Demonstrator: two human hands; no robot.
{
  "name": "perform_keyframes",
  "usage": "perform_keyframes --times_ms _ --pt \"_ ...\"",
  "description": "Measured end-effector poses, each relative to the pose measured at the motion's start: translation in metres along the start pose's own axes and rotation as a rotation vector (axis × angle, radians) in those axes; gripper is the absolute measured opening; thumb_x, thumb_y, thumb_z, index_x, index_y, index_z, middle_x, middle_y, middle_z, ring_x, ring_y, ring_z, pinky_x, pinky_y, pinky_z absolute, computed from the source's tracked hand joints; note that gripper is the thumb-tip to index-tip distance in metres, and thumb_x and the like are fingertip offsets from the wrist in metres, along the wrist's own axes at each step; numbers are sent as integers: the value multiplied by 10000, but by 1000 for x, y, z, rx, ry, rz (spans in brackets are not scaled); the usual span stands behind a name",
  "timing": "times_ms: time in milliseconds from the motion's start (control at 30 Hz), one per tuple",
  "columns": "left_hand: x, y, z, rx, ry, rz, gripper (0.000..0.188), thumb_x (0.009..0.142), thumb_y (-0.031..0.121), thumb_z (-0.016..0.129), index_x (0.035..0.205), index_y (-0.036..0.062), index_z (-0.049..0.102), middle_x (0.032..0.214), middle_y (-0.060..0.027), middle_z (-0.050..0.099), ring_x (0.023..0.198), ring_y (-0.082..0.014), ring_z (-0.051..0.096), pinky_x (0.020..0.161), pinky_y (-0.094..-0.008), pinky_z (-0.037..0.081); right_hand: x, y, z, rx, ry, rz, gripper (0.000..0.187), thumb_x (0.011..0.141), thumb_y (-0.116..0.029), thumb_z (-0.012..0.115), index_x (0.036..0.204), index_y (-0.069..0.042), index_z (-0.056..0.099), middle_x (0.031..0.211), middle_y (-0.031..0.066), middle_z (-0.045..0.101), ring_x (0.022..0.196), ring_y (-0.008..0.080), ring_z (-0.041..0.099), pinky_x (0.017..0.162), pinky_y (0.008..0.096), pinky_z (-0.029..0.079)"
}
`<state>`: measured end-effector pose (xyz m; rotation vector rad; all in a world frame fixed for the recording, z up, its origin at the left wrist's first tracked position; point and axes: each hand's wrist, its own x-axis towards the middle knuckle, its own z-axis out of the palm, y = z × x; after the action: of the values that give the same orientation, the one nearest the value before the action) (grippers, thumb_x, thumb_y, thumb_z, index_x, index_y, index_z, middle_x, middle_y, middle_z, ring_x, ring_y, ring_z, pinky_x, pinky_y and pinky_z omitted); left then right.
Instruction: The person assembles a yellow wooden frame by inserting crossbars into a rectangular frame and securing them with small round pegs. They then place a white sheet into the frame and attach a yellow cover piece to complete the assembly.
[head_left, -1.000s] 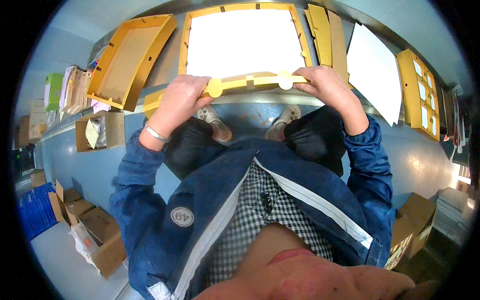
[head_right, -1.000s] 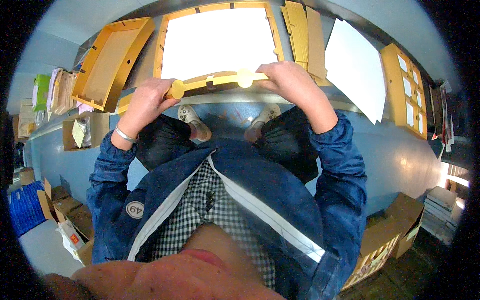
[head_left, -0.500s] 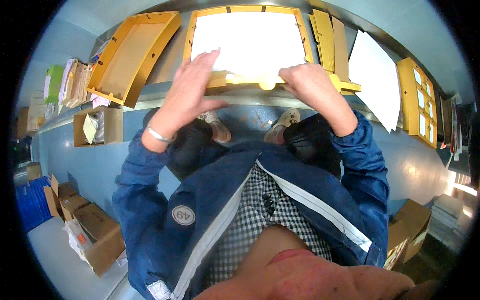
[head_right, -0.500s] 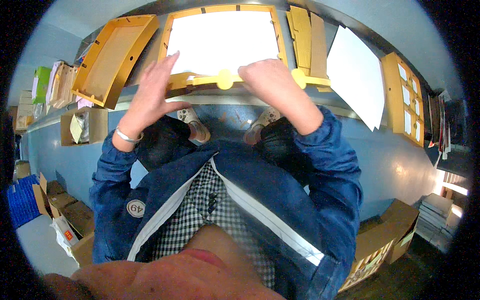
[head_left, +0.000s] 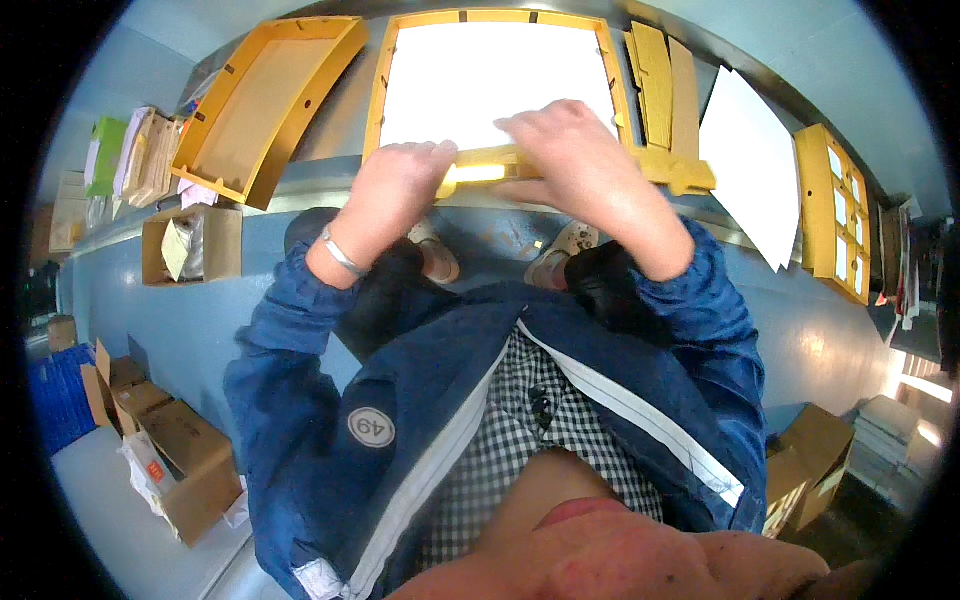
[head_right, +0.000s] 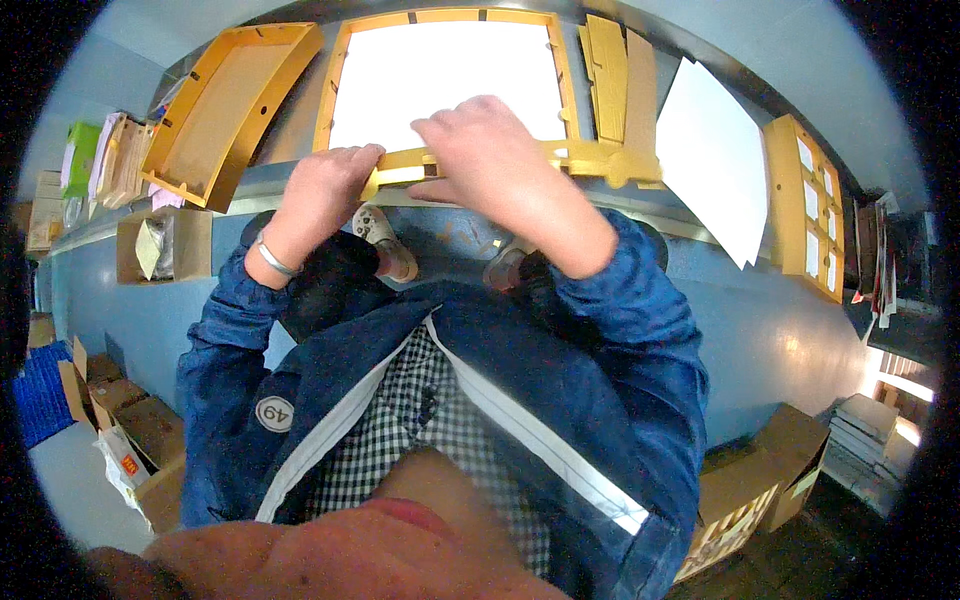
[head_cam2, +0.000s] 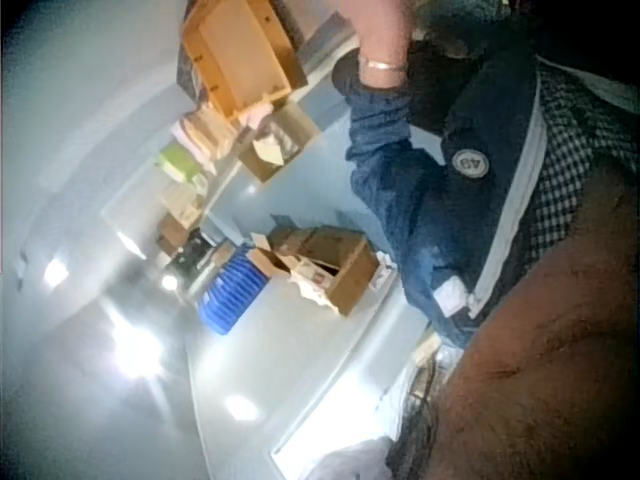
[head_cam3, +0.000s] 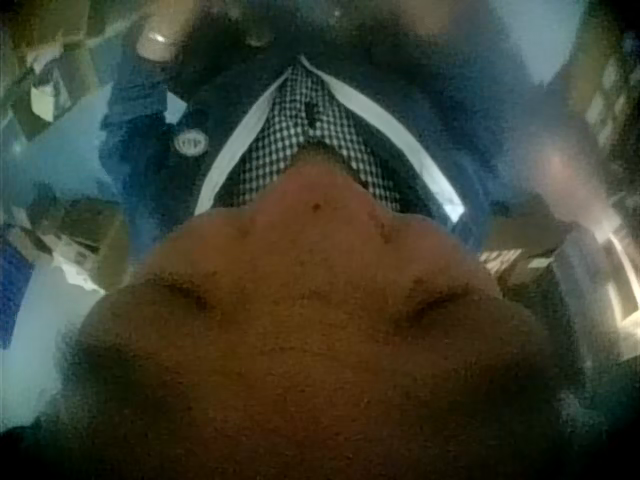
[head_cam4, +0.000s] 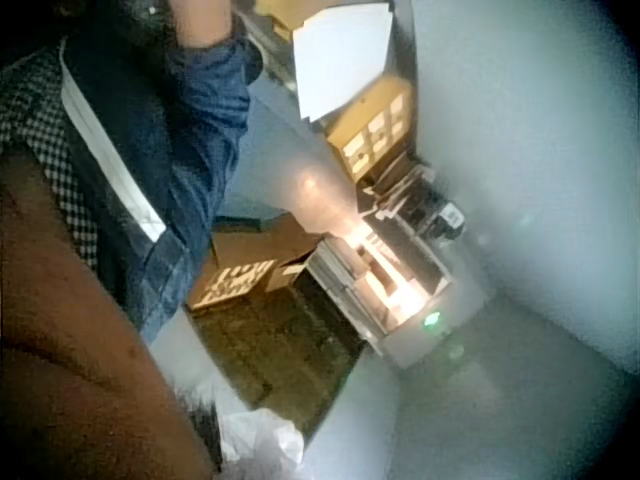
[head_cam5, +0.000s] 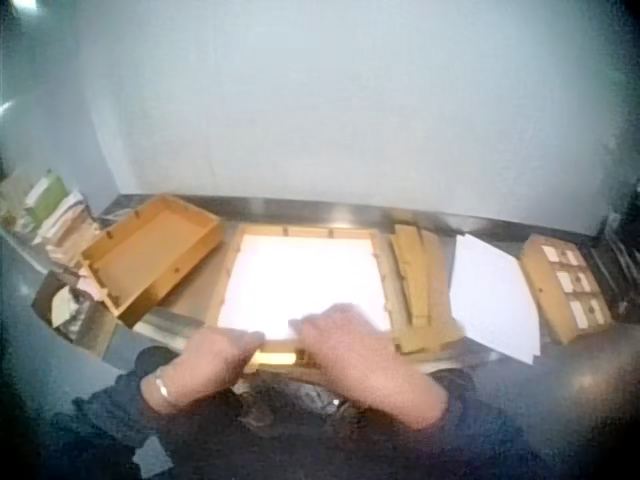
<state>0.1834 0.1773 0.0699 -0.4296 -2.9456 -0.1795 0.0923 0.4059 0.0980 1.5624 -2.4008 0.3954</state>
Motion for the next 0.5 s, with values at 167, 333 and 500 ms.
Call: perform_keyframes --times_ms 167,333,500 --pt "1 4 -7 -192 136 -96 396 807 126 749 1180 107 618 883 -150 697 821 -362 684 693 -448 545 20 -7 15 -13 -294 34 293 857 -363 705 898 -72 710 792 129 715 766 320 707 674 436 559" --pt "-3 -27 -6 -236 -206 -170 293 831 207 757 1090 84 697 901 -155 712 863 -353 691 759 -447 549 26 1 17 66 -198 -19 227 884 -282 690 864 -59 652 765 135 686 785 315 698 688 424 548" --pt "8 -52 18 -139 -169 -135 182 851 241 718 932 80 692 835 -170 694 802 -397 674 702 -469 543 45 11 43 95 -191 -52 257 862 -283 728 908 -53 624 834 136 692 815 319 696 724 394 559"
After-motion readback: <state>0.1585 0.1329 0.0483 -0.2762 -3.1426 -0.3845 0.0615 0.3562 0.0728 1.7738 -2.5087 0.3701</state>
